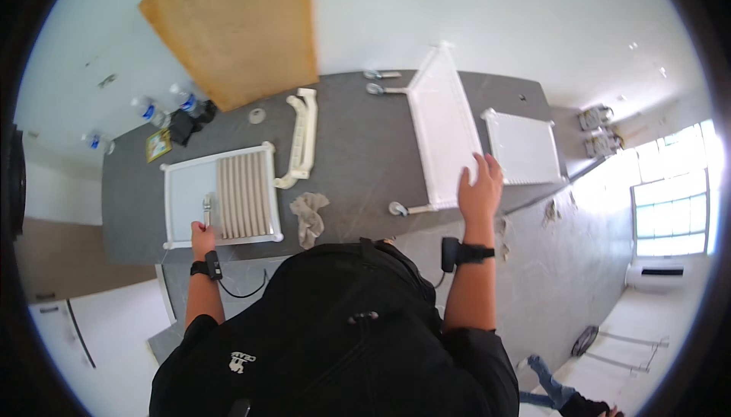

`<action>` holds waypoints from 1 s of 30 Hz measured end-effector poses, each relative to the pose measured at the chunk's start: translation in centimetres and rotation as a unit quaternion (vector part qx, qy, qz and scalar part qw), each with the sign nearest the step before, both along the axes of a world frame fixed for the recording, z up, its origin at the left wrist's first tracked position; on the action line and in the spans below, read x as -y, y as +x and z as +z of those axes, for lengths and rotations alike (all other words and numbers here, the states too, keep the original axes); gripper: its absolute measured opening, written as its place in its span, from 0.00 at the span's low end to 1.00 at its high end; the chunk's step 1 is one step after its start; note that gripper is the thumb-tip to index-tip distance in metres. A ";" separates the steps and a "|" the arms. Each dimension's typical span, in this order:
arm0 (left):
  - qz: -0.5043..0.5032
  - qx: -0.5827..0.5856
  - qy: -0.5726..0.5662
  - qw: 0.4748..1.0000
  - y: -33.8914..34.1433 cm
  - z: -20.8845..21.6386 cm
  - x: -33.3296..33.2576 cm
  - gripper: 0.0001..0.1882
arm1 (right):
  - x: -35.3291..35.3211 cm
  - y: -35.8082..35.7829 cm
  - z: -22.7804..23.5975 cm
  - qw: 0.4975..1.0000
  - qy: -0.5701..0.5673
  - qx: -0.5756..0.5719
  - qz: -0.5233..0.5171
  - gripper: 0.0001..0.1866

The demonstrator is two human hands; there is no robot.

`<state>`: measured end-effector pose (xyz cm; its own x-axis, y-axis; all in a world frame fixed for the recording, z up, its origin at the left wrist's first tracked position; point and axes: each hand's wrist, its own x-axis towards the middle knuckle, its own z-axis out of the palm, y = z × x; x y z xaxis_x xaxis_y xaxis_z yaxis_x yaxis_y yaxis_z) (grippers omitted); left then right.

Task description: Assemble a white plastic tiered shelf unit by attaching legs and caster wheels.

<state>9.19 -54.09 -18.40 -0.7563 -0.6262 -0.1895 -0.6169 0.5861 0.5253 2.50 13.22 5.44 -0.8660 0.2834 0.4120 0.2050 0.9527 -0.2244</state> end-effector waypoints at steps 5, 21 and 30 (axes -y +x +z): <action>-0.050 -0.014 -0.028 0.998 1.6 -0.8 1.4 0.09 | 0.8 -2.3 2.2 0.979 -0.088 0.176 -0.054 0.36; -0.390 0.048 0.175 0.903 -4.4 15.7 -24.3 0.13 | -3.8 -2.2 3.0 0.953 -0.150 0.245 0.096 0.39; -0.434 0.167 0.275 0.841 -3.7 10.7 -36.3 0.32 | -11.8 -1.0 -2.1 0.895 -0.383 0.180 0.143 0.37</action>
<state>5.48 -17.81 -7.75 -0.7303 0.3869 -0.5630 -0.2488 0.6169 0.7467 1.46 24.99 3.36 -0.9858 0.1092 -0.1278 0.1675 0.5723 -0.8028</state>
